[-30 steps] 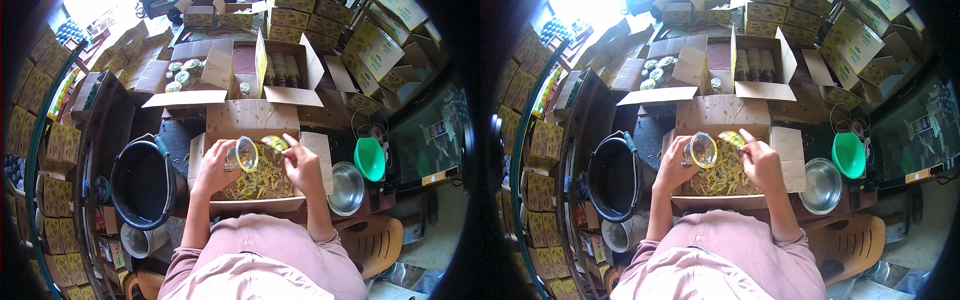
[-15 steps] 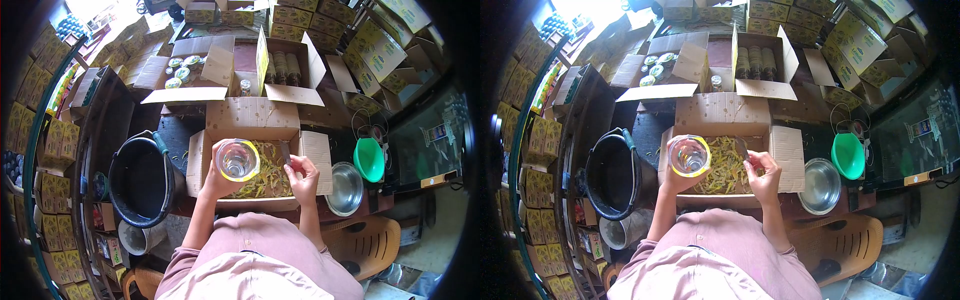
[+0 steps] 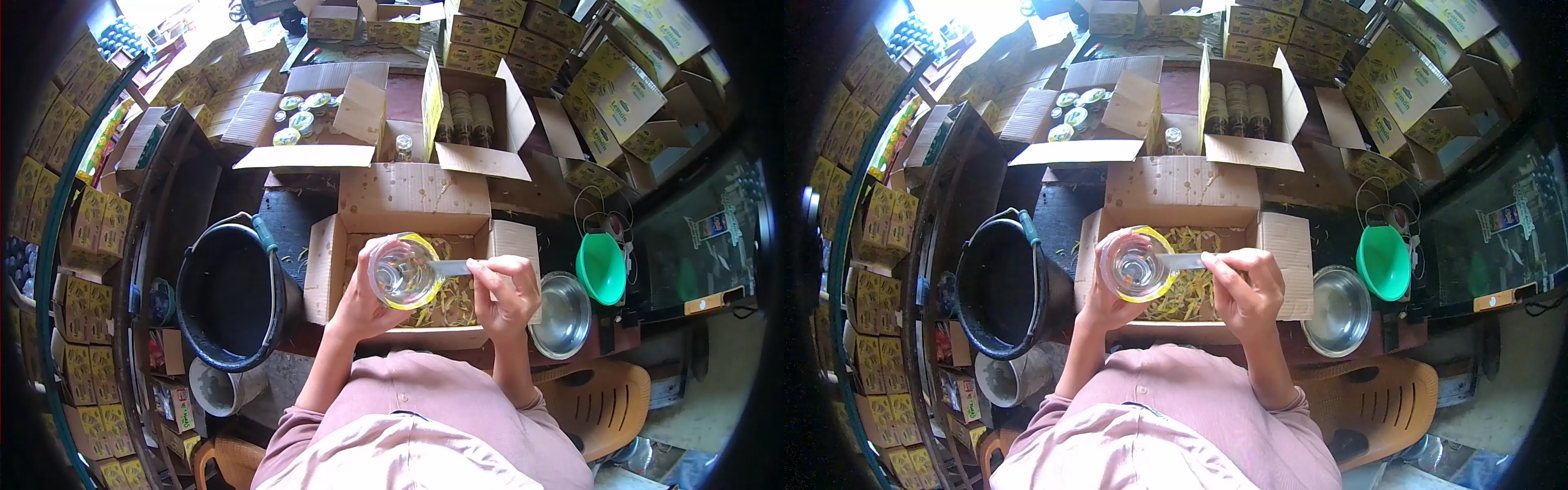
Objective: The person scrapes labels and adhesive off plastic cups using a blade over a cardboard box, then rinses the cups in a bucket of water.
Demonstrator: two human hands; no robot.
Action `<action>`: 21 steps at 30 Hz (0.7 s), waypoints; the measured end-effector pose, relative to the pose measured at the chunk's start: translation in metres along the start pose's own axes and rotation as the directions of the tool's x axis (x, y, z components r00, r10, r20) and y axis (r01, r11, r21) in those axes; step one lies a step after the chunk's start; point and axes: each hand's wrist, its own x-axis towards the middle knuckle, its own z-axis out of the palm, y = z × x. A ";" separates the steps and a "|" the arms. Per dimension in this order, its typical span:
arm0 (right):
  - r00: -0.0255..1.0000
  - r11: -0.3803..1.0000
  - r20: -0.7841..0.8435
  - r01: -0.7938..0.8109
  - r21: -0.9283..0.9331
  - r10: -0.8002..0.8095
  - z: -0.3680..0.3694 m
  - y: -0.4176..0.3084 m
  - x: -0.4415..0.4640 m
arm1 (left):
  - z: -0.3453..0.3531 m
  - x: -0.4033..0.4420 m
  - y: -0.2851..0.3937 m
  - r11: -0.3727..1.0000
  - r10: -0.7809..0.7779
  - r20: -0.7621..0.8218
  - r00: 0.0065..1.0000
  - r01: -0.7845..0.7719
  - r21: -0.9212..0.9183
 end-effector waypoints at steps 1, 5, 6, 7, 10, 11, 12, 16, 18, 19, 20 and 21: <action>1.000 1.000 -0.005 0.015 -0.005 -0.015 -0.001 -0.001 0.000 | -0.002 0.002 0.005 1.000 -0.002 0.014 1.000 0.002 0.029; 0.998 0.998 -0.058 -0.022 0.050 0.025 0.000 -0.003 -0.002 | -0.002 0.003 0.008 0.998 0.032 -0.012 0.999 -0.031 0.048; 0.995 0.995 -0.077 -0.054 0.087 0.061 0.001 -0.004 -0.003 | 0.001 0.000 0.005 1.000 0.024 -0.047 0.999 -0.023 0.017; 0.987 0.981 -0.076 -0.129 0.143 0.140 0.003 -0.005 -0.005 | 0.003 -0.002 0.004 1.000 0.014 -0.082 0.997 -0.015 -0.014; 0.944 0.907 -0.035 -0.303 0.291 0.327 0.006 -0.008 -0.009 | 0.007 0.003 0.002 0.994 0.059 -0.172 0.983 -0.073 -0.079; 0.938 0.892 -0.019 -0.322 0.317 0.346 0.007 -0.009 -0.010 | 0.007 0.003 0.003 0.997 0.022 -0.185 0.982 -0.034 -0.066; 0.932 0.876 -0.002 -0.341 0.341 0.363 0.009 -0.010 -0.012 | 0.008 0.002 0.004 0.999 -0.015 -0.199 0.980 0.004 -0.054; 0.924 0.837 0.038 -0.362 0.411 0.381 0.013 -0.016 -0.011 | 0.011 -0.001 0.005 0.994 -0.056 -0.171 0.984 0.040 -0.097; 0.924 0.821 0.033 -0.354 0.448 0.380 0.017 -0.021 -0.008 | 0.010 -0.003 0.005 0.991 -0.062 -0.113 0.992 0.047 -0.128; 0.926 0.819 0.028 -0.347 0.457 0.376 0.019 -0.022 -0.007 | 0.009 -0.003 0.005 0.993 -0.082 -0.104 0.991 0.072 -0.095; 0.928 0.818 0.024 -0.340 0.465 0.372 0.020 -0.023 -0.007 | 0.009 -0.002 0.006 0.993 -0.103 -0.095 0.990 0.097 -0.061; 0.929 0.816 0.020 -0.335 0.472 0.369 0.022 -0.024 -0.007 | 0.010 -0.003 0.007 0.992 -0.125 -0.086 0.988 0.123 -0.028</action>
